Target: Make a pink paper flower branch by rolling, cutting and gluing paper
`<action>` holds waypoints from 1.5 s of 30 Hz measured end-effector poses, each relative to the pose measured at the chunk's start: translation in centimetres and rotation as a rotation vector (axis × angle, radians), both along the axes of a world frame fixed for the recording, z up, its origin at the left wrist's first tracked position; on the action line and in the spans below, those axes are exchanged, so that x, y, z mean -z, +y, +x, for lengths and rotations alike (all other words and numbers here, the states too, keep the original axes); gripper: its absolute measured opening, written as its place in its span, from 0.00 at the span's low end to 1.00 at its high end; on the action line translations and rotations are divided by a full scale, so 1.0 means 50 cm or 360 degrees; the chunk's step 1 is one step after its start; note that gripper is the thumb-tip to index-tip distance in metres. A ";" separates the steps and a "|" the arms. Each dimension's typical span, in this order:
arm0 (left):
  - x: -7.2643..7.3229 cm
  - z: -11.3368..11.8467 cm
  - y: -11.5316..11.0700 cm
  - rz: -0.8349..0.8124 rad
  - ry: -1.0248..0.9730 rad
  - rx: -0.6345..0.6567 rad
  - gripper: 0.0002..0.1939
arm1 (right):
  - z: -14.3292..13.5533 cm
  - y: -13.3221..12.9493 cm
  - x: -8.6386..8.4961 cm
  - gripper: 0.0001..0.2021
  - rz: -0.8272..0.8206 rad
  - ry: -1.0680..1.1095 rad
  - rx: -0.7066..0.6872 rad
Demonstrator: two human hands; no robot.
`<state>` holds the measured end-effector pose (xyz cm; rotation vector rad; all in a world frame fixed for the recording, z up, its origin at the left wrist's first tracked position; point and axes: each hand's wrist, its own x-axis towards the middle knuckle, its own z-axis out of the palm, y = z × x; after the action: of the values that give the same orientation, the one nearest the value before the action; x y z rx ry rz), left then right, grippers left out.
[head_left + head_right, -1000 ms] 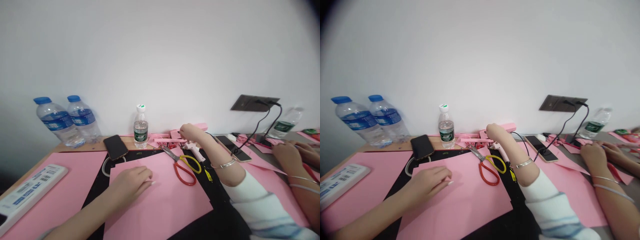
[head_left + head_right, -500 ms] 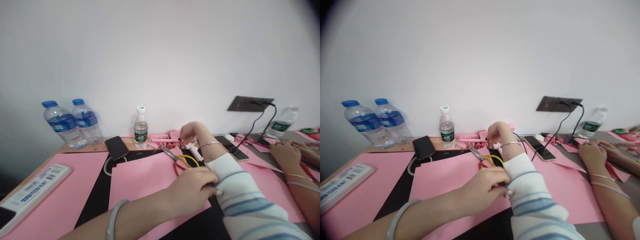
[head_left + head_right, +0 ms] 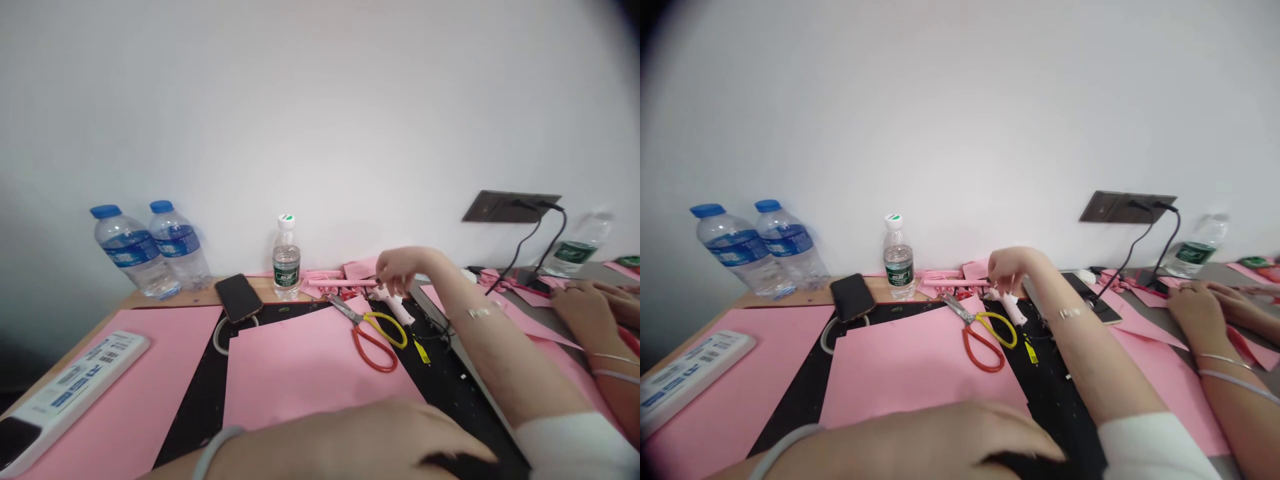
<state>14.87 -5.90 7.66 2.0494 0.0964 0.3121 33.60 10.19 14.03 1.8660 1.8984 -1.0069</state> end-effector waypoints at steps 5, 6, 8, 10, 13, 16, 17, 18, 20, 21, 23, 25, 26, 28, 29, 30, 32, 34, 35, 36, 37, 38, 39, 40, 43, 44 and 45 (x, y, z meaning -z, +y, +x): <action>0.057 -0.161 0.061 0.0391 0.0495 -0.0889 0.28 | -0.048 -0.155 0.119 0.09 0.0530 -0.0337 -0.0173; 0.077 -0.193 0.074 0.0499 0.0604 -0.1018 0.28 | -0.054 -0.178 0.145 0.12 0.0635 -0.0381 -0.0192; 0.114 -0.245 0.100 0.0685 0.0765 -0.1248 0.27 | -0.059 -0.205 0.188 0.17 0.0765 -0.0451 -0.0192; 0.141 -0.280 0.118 0.0820 0.0800 -0.1435 0.26 | -0.059 -0.212 0.211 0.19 0.0843 -0.0482 -0.0187; 0.159 -0.304 0.129 0.0885 0.0843 -0.1506 0.26 | -0.044 -0.208 0.207 0.19 0.0945 -0.0511 -0.0178; 0.167 -0.311 0.128 0.0862 0.0864 -0.1481 0.26 | -0.012 -0.201 0.168 0.12 0.1033 -0.0547 -0.0151; 0.170 -0.312 0.128 0.0864 0.0850 -0.1479 0.26 | 0.001 -0.197 0.152 0.10 0.1058 -0.0546 -0.0150; 0.174 -0.314 0.128 0.0867 0.0830 -0.1479 0.25 | 0.013 -0.191 0.137 0.09 0.1084 -0.0537 -0.0160; 0.184 -0.320 0.130 0.0870 0.0769 -0.1488 0.25 | 0.035 -0.170 0.112 0.06 0.1238 -0.0497 -0.0178; 0.189 -0.323 0.132 0.0871 0.0732 -0.1497 0.24 | 0.043 -0.155 0.103 0.04 0.1340 -0.0455 -0.0211; 0.196 -0.329 0.135 0.0884 0.0654 -0.1530 0.25 | 0.051 -0.113 0.095 0.04 0.1446 -0.0387 -0.0257; 0.199 -0.333 0.137 0.0918 0.0610 -0.1563 0.25 | 0.049 -0.064 0.099 0.04 0.1454 -0.0385 -0.0255; 0.199 -0.333 0.137 0.0940 0.0605 -0.1574 0.25 | 0.044 -0.040 0.104 0.04 0.1474 -0.0378 -0.0267; 0.197 -0.333 0.137 0.0975 0.0613 -0.1575 0.25 | 0.031 0.003 0.115 0.05 0.1512 -0.0335 -0.0323; 0.195 -0.332 0.137 0.0983 0.0619 -0.1564 0.25 | 0.023 0.019 0.121 0.07 0.1530 -0.0302 -0.0355; 0.193 -0.332 0.137 0.0988 0.0621 -0.1552 0.24 | 0.014 0.032 0.127 0.08 0.1540 -0.0264 -0.0390; 0.190 -0.331 0.137 0.0990 0.0622 -0.1536 0.24 | -0.003 0.048 0.137 0.10 0.1550 -0.0183 -0.0455; 0.187 -0.330 0.137 0.0995 0.0627 -0.1529 0.24 | -0.016 0.054 0.146 0.12 0.1543 -0.0105 -0.0508; 0.186 -0.331 0.137 0.0997 0.0632 -0.1524 0.23 | -0.022 0.055 0.150 0.13 0.1536 -0.0070 -0.0528; 0.185 -0.331 0.137 0.0995 0.0640 -0.1511 0.23 | -0.026 0.056 0.155 0.14 0.1526 -0.0038 -0.0543; 0.184 -0.330 0.137 0.0992 0.0648 -0.1498 0.23 | -0.029 0.057 0.159 0.15 0.1514 -0.0010 -0.0553; 0.183 -0.330 0.137 0.0988 0.0656 -0.1483 0.23 | -0.031 0.059 0.163 0.15 0.1503 0.0016 -0.0556; 0.181 -0.329 0.136 0.0983 0.0663 -0.1472 0.23 | -0.033 0.060 0.167 0.15 0.1493 0.0037 -0.0552; 0.179 -0.328 0.135 0.0980 0.0666 -0.1467 0.22 | -0.033 0.062 0.170 0.15 0.1484 0.0053 -0.0543; 0.173 -0.327 0.132 0.0969 0.0649 -0.1481 0.21 | -0.032 0.059 0.174 0.15 0.1471 0.0079 -0.0485; 0.173 -0.327 0.131 0.0960 0.0634 -0.1490 0.21 | -0.033 0.052 0.173 0.16 0.1476 0.0082 -0.0459; 0.173 -0.328 0.131 0.0949 0.0617 -0.1499 0.21 | -0.034 0.042 0.171 0.16 0.1485 0.0086 -0.0434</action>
<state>-1.52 0.62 -0.99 2.5017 1.3672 0.5537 31.90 12.27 5.49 1.8679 2.8481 -0.0378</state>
